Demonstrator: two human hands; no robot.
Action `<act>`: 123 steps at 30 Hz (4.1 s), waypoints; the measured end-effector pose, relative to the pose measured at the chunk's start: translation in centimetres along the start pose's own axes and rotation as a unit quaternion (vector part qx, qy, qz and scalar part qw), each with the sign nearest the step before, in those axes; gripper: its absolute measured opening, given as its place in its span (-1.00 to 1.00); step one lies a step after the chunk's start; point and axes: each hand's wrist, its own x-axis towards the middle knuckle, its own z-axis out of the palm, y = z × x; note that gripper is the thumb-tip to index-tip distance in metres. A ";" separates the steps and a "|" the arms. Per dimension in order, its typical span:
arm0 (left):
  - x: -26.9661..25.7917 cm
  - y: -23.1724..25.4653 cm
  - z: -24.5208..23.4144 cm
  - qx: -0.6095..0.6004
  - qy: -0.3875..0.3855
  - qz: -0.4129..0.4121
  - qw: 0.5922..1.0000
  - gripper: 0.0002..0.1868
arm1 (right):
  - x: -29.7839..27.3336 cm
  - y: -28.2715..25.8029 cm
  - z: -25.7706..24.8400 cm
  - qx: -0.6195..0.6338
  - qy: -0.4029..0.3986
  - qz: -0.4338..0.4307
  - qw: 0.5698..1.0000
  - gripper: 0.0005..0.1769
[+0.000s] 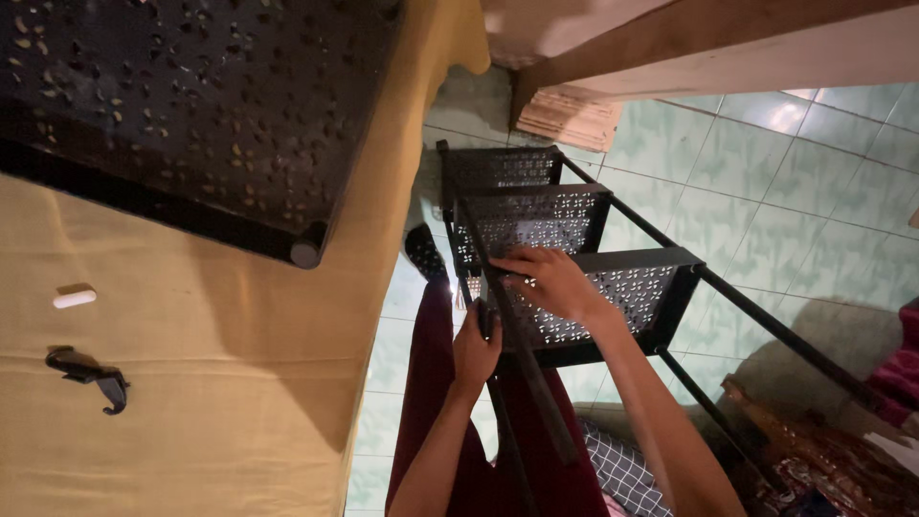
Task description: The person assembles a small plastic stool by inserting legs into a perforated seat and attaching a basket underneath. The person repeatedly inserts and removes legs, adjusts the basket, and repositions components on a bed and floor.
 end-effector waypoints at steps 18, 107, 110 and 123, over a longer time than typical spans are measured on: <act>0.3 0.4 -0.5 -0.031 -0.015 0.012 0.999 -0.42 | -1.2 -4.1 -0.9 0.036 0.153 0.048 0.986 -0.70; 20.3 5.2 -7.3 0.063 0.130 0.199 0.969 -0.27 | -8.8 3.1 7.2 0.858 0.188 0.178 0.444 -0.60; 19.4 5.0 -7.9 0.106 0.081 0.175 0.975 -0.24 | -8.8 4.6 7.8 0.679 0.299 0.341 0.578 -0.59; 16.7 2.4 -7.2 -0.114 -0.061 0.030 0.991 -0.27 | -14.4 12.7 6.4 0.219 0.411 0.501 0.729 -0.40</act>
